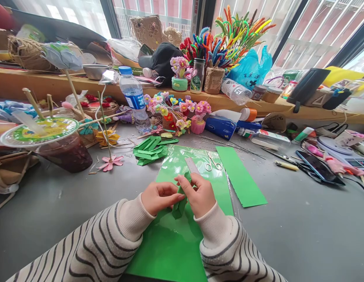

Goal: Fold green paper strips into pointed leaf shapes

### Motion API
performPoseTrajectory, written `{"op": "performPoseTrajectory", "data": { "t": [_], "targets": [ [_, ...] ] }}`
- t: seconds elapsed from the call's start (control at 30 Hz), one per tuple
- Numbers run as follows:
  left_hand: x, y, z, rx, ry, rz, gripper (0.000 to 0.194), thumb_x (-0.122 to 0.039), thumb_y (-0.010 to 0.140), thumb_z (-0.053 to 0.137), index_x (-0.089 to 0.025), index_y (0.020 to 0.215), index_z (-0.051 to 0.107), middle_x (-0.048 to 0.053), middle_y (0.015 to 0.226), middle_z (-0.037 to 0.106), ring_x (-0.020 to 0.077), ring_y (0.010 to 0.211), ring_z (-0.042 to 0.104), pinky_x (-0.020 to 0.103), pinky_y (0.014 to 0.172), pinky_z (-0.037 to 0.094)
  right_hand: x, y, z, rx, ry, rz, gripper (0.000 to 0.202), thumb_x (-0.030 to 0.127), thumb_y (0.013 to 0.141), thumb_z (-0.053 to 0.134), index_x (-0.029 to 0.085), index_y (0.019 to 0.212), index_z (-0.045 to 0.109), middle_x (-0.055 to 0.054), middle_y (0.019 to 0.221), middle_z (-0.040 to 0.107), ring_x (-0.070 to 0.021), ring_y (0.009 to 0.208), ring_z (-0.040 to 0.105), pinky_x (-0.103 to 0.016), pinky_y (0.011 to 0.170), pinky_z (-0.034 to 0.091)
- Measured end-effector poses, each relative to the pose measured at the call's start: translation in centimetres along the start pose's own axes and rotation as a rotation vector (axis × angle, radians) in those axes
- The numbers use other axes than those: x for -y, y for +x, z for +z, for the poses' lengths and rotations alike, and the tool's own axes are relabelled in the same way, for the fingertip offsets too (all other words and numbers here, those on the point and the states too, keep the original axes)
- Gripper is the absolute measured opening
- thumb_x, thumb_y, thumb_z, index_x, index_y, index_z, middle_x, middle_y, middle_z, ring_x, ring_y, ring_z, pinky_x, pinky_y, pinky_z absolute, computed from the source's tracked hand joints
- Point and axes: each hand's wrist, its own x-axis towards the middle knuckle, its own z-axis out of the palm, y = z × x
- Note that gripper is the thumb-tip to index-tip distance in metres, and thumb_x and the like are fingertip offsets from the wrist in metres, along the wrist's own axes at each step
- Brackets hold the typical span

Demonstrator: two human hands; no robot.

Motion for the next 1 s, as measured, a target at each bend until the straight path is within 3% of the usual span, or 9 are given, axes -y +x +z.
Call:
{"op": "performPoseTrajectory", "data": {
  "t": [0.13, 0.23, 0.33, 0.43, 0.6, 0.8, 1.0],
  "targets": [
    [0.1, 0.0, -0.1, 0.014, -0.002, 0.005, 0.022, -0.027, 0.05, 0.063, -0.011, 0.047, 0.048, -0.006, 0.037, 0.04, 0.0031, 0.036, 0.037, 0.017, 0.038, 0.036, 0.0, 0.0, -0.1, 0.02, -0.024, -0.023, 0.026, 0.036, 0.069, 0.048, 0.014, 0.068, 0.063, -0.003, 0.061, 0.059, -0.0153, 0.061, 0.052, -0.025, 0.055, 0.039],
    [0.2, 0.0, -0.1, -0.003, -0.005, 0.017, 0.022, -0.027, 0.05, 0.063, -0.011, 0.046, 0.048, -0.006, 0.037, 0.04, 0.0028, 0.035, 0.037, 0.016, 0.037, 0.035, 0.1, 0.0, -0.4, 0.052, 0.0, -0.021, 0.025, 0.037, 0.068, 0.05, 0.015, 0.075, 0.061, -0.004, 0.071, 0.058, -0.0134, 0.059, 0.049, -0.023, 0.049, 0.038],
    [0.1, -0.1, -0.1, -0.02, 0.009, 0.006, 0.021, -0.027, 0.051, 0.063, -0.011, 0.048, 0.049, -0.005, 0.037, 0.043, 0.0033, 0.036, 0.039, 0.016, 0.038, 0.035, 0.2, 0.1, -0.9, -0.053, 0.059, -0.031, 0.024, 0.036, 0.066, 0.052, 0.018, 0.081, 0.053, -0.004, 0.078, 0.054, -0.0103, 0.053, 0.045, -0.02, 0.042, 0.036],
    [0.1, -0.2, -0.1, -0.011, 0.015, -0.002, 0.021, -0.027, 0.051, 0.063, -0.011, 0.049, 0.05, -0.004, 0.039, 0.045, 0.004, 0.037, 0.04, 0.017, 0.038, 0.036, 0.2, 0.0, -1.4, -0.189, 0.029, -0.165, 0.013, 0.031, 0.065, 0.053, 0.019, 0.069, 0.05, -0.004, 0.084, 0.05, -0.0121, 0.061, 0.048, -0.021, 0.043, 0.038],
    [0.2, -0.2, -0.1, 0.006, 0.055, 0.024, 0.02, -0.028, 0.053, 0.061, -0.01, 0.052, 0.051, -0.003, 0.041, 0.045, 0.0048, 0.038, 0.041, 0.018, 0.04, 0.036, 0.0, -0.1, -1.4, -0.151, -0.162, -0.34, 0.009, 0.028, 0.063, 0.056, 0.019, 0.06, 0.057, -0.007, 0.092, 0.048, -0.0191, 0.08, 0.048, -0.025, 0.048, 0.04],
    [0.5, -0.2, 0.0, 0.012, 0.094, 0.049, 0.02, -0.027, 0.054, 0.06, -0.01, 0.052, 0.05, -0.003, 0.042, 0.043, 0.005, 0.04, 0.04, 0.018, 0.041, 0.034, -0.1, 0.1, -1.2, -0.202, -0.265, -0.313, 0.012, 0.029, 0.06, 0.059, 0.018, 0.058, 0.055, -0.008, 0.091, 0.049, -0.0197, 0.08, 0.049, -0.027, 0.05, 0.041],
    [0.5, -0.2, 0.0, 0.013, 0.119, 0.044, 0.02, -0.027, 0.053, 0.06, -0.011, 0.051, 0.048, -0.003, 0.042, 0.043, 0.0053, 0.04, 0.039, 0.018, 0.041, 0.033, 0.1, 0.4, -1.5, -0.089, -0.213, -0.266, 0.013, 0.026, 0.062, 0.058, 0.017, 0.054, 0.054, -0.007, 0.086, 0.052, -0.0198, 0.084, 0.049, -0.027, 0.056, 0.042]
  ]
}}
